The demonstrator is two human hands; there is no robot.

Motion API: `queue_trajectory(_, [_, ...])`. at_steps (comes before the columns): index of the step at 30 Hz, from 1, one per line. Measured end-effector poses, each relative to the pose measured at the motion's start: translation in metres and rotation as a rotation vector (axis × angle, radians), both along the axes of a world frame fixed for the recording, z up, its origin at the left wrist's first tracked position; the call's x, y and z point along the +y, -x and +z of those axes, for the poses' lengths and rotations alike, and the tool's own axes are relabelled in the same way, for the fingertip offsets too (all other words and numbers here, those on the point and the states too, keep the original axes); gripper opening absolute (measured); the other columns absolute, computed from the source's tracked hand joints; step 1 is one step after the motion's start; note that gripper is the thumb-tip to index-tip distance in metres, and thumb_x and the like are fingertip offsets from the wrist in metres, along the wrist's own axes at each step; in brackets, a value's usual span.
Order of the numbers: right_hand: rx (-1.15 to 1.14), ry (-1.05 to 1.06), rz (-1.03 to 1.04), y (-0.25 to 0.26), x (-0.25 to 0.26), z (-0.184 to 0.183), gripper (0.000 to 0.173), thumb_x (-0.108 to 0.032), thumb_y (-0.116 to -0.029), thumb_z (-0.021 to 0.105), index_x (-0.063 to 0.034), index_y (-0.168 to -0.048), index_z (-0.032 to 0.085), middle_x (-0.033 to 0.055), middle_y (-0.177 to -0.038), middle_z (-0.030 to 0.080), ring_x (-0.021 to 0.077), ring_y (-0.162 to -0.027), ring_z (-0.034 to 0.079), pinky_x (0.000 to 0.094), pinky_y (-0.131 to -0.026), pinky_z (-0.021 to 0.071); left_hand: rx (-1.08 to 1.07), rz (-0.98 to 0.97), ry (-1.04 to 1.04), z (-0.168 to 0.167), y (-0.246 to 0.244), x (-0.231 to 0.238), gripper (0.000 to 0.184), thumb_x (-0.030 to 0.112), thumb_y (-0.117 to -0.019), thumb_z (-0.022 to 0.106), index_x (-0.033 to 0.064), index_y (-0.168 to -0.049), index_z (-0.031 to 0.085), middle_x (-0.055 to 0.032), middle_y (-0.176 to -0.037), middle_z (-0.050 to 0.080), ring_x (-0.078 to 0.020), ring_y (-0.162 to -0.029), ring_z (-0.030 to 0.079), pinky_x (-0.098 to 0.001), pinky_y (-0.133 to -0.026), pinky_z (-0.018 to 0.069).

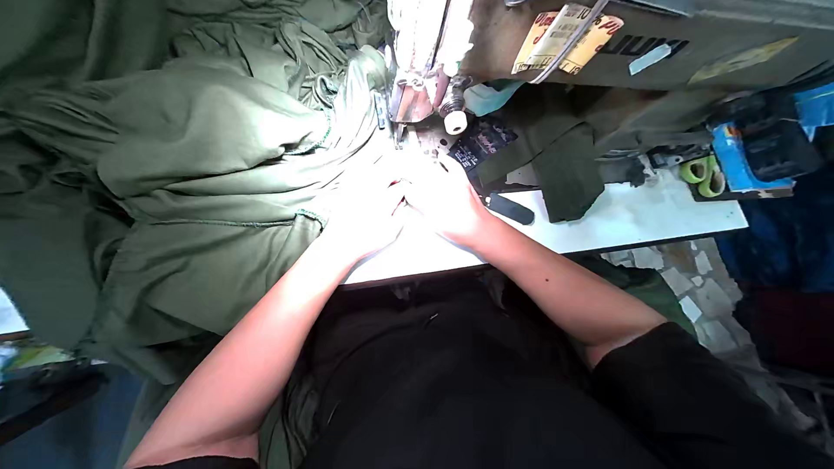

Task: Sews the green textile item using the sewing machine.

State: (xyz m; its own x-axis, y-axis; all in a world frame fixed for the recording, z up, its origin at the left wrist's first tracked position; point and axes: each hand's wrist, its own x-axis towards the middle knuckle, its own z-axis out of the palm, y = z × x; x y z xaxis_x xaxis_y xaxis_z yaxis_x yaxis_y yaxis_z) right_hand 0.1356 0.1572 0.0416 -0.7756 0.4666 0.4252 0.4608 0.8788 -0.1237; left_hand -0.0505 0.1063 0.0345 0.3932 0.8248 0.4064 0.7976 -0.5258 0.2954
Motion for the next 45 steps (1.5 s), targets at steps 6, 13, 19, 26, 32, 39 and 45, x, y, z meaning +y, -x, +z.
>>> queue_trajectory(6, [-0.095,0.056,-0.06,0.007,0.016,0.002,0.026,0.001,-0.0943,0.058,-0.0052,-0.112,0.075,0.018,-0.121,0.072,0.0379,-0.121,0.065,0.0653,-0.113,0.0345,0.026,0.023,0.004,-0.002,0.004,0.017,0.037,0.022,-0.0963,0.047,0.0027,-0.116,0.072,-0.0183,-0.13,0.066,-0.0376,-0.124,0.061,-0.0585,-0.102,0.0438])
queue_trajectory(13, [0.037,0.012,-0.058,0.011,0.028,-0.003,0.023,-0.007,-0.0967,0.057,-0.0033,-0.108,0.076,0.0185,-0.111,0.074,0.0384,-0.115,0.068,0.0664,-0.111,0.0344,0.06,0.059,0.066,0.003,0.006,0.029,0.036,0.02,-0.0969,0.048,0.0016,-0.119,0.071,-0.0233,-0.128,0.065,-0.0437,-0.123,0.059,-0.0647,-0.103,0.0393])
queue_trajectory(19, [-0.001,0.025,-0.134,0.012,0.04,-0.008,0.025,-0.011,-0.0985,0.054,-0.0041,-0.109,0.076,0.0184,-0.111,0.073,0.0389,-0.113,0.067,0.0593,-0.105,0.0426,0.053,0.138,0.13,0.008,0.001,0.035,0.034,0.015,-0.0996,0.049,0.0027,-0.125,0.069,-0.0233,-0.132,0.064,-0.0432,-0.128,0.057,-0.0659,-0.108,0.0356])
queue_trajectory(26, [0.352,-0.045,-0.345,-0.101,0.015,0.035,0.028,-0.011,-0.1045,0.051,0.0061,-0.111,0.072,0.0231,-0.121,0.07,0.0313,-0.118,0.066,0.0408,-0.104,0.0519,0.176,0.137,0.053,-0.018,0.011,0.048,0.048,0.027,-0.0981,0.041,0.024,-0.142,0.062,-0.0195,-0.14,0.06,-0.043,-0.128,0.058,-0.0653,-0.1,0.0431])
queue_trajectory(32, [0.273,-0.089,-0.954,-0.228,0.038,-0.001,0.045,-0.012,-0.1027,0.046,0.0066,-0.144,0.051,0.037,-0.152,0.042,0.0543,-0.147,0.033,0.0587,-0.123,0.0259,0.208,0.17,0.089,-0.01,0.005,0.045,0.052,0.031,-0.0993,0.036,0.0326,-0.146,0.058,-0.0175,-0.143,0.058,-0.0418,-0.132,0.053,-0.0661,-0.101,0.0398])
queue_trajectory(39, [0.166,-0.001,-1.0,-0.225,0.034,-0.007,0.041,-0.003,-0.0986,0.047,0.0031,-0.136,0.06,0.0346,-0.142,0.054,0.0537,-0.136,0.048,0.0629,-0.112,0.0376,0.157,0.201,0.166,0.004,-0.003,0.038,0.05,0.029,-0.0995,0.041,0.0254,-0.146,0.06,-0.0214,-0.148,0.053,-0.0413,-0.14,0.047,-0.0685,-0.111,0.0294])
queue_trajectory(45, [0.184,0.074,-1.031,-0.223,0.029,-0.001,0.045,0.0,-0.0978,0.045,0.002,-0.14,0.058,0.0322,-0.15,0.048,0.0503,-0.143,0.043,0.0613,-0.115,0.0372,0.154,0.191,0.15,0.002,-0.002,0.038,0.049,0.031,-0.1009,0.04,0.0251,-0.145,0.06,-0.0209,-0.146,0.054,-0.0409,-0.14,0.047,-0.0691,-0.111,0.029])
